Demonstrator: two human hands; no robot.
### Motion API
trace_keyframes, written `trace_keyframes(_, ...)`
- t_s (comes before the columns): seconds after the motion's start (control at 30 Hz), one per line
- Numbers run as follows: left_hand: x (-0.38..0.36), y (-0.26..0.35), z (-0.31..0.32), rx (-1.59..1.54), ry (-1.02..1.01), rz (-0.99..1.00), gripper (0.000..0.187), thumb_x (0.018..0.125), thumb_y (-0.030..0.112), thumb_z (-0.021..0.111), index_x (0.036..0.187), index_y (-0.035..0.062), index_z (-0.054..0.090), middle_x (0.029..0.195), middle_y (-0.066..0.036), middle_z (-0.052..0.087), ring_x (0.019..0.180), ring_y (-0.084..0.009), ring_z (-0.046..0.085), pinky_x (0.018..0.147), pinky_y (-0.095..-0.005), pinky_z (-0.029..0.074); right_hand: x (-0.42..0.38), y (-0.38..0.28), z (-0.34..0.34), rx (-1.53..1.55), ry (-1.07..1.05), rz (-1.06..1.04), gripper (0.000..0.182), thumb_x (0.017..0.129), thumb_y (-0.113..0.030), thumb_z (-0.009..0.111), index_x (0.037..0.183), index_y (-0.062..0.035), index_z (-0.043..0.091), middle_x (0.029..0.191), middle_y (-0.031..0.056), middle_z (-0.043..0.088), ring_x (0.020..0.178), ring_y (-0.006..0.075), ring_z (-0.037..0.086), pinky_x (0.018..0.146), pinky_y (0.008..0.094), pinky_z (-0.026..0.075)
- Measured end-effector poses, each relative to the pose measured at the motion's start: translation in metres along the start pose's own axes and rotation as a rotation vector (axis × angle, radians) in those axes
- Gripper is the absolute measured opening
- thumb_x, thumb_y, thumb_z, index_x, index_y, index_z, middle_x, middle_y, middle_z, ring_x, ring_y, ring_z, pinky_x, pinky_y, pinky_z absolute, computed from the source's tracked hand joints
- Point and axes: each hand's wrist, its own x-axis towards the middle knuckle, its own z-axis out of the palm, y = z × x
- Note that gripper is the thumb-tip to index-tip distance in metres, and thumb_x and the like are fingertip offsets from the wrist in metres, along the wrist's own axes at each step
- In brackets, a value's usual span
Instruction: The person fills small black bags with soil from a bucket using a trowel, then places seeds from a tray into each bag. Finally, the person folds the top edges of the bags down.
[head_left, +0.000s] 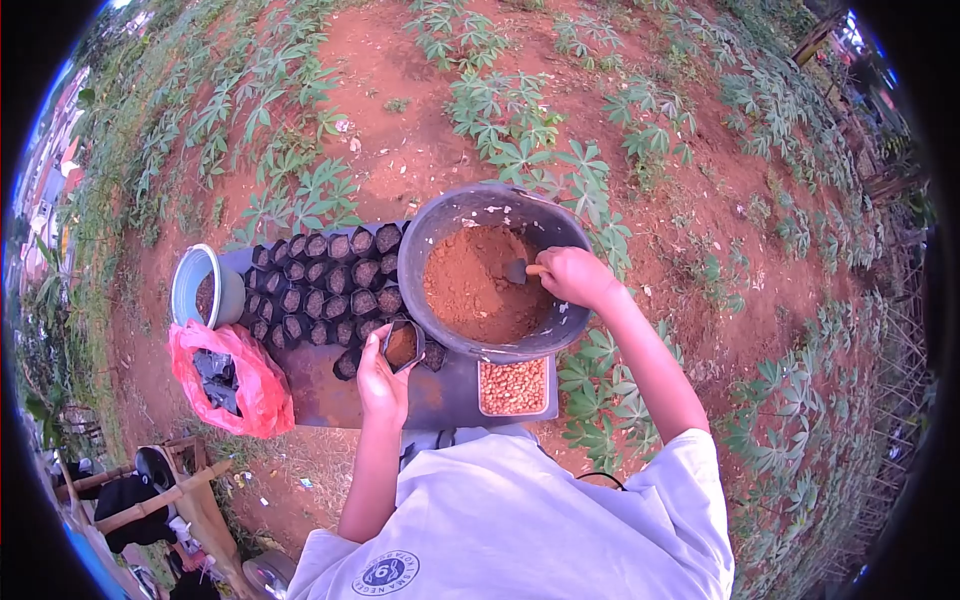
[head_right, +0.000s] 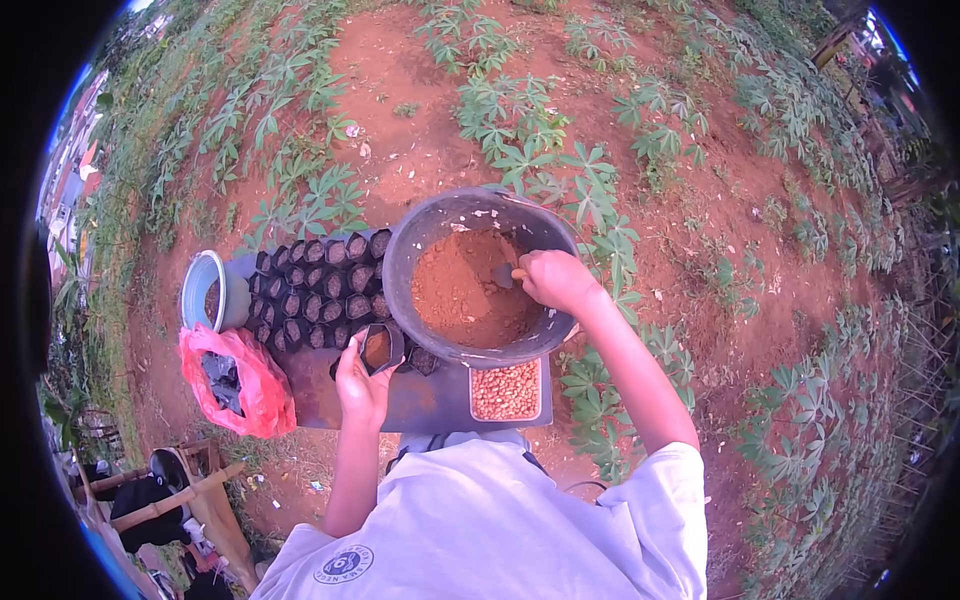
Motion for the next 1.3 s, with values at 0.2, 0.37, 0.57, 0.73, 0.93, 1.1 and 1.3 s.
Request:
trace_keyframes(0.2,0.009,0.007,-0.008,-0.004,0.000,-0.008,0.033,0.099,0.032,0.041,0.115,0.0061,0.055,0.109,-0.008,0.062,0.102,-0.0218,0.060,0.085,-0.0428,0.049,0.002,-0.014,-0.018,0.193,0.061,0.058,0.013,0.080,-0.013,0.058,0.084,-0.0005,0.056,0.084,0.0185,0.063,0.084,0.0362,0.062,0.077,0.0456,0.050)
trace_keyframes(0.37,0.016,0.016,-0.012,-0.001,-0.018,0.009,0.034,0.099,0.032,0.040,0.115,0.0059,0.054,0.108,-0.008,0.063,0.100,-0.0209,0.061,0.084,-0.0420,0.050,0.003,-0.006,-0.019,0.115,0.023,0.094,0.012,0.080,-0.011,0.057,0.086,-0.0009,0.057,0.086,0.0179,0.062,0.087,0.0355,0.062,0.078,0.0452,0.049)
trace_keyframes(0.57,0.019,0.021,-0.013,0.022,-0.028,-0.022,0.033,0.101,0.030,0.034,0.116,0.0051,0.051,0.110,-0.007,0.059,0.102,-0.0182,0.059,0.086,-0.0392,0.049,0.013,-0.015,-0.007,0.138,-0.008,0.044,0.013,0.080,-0.012,0.057,0.087,-0.0011,0.057,0.086,0.0181,0.062,0.087,0.0359,0.062,0.079,0.0450,0.049)
trace_keyframes(0.73,0.024,0.019,-0.018,0.008,-0.017,-0.013,0.033,0.100,0.032,0.039,0.115,0.0057,0.053,0.108,-0.008,0.062,0.099,-0.0211,0.061,0.083,-0.0422,0.050,0.024,-0.028,-0.008,0.209,0.018,0.021,0.014,0.080,-0.012,0.057,0.088,-0.0007,0.056,0.087,0.0187,0.062,0.088,0.0365,0.062,0.079,0.0457,0.049)
trace_keyframes(0.93,0.028,0.026,-0.020,0.012,-0.035,-0.017,0.033,0.100,0.032,0.039,0.115,0.0058,0.053,0.108,-0.008,0.062,0.099,-0.0215,0.061,0.083,-0.0418,0.050,0.027,-0.017,0.007,0.272,-0.027,0.126,0.019,0.080,-0.013,0.059,0.095,-0.0013,0.059,0.093,0.0195,0.064,0.091,0.0360,0.062,0.081,0.0449,0.050)
trace_keyframes(1.1,0.035,0.031,-0.025,-0.020,-0.022,-0.025,0.033,0.099,0.032,0.040,0.114,0.0059,0.054,0.108,-0.008,0.063,0.099,-0.0217,0.061,0.083,-0.0412,0.050,0.028,-0.011,0.011,0.253,-0.117,0.192,0.023,0.080,-0.012,0.059,0.101,-0.0047,0.062,0.095,0.0197,0.066,0.093,0.0347,0.063,0.082,0.0446,0.051)
trace_keyframes(1.3,0.040,0.031,-0.024,0.006,-0.049,-0.078,0.033,0.101,0.031,0.035,0.116,0.0062,0.051,0.113,-0.006,0.059,0.105,-0.0183,0.058,0.088,-0.0411,0.048,0.041,-0.008,0.029,-0.037,-0.274,0.229,0.022,0.079,-0.009,0.056,0.100,-0.0024,0.059,0.100,0.0176,0.065,0.094,0.0341,0.064,0.082,0.0424,0.052)
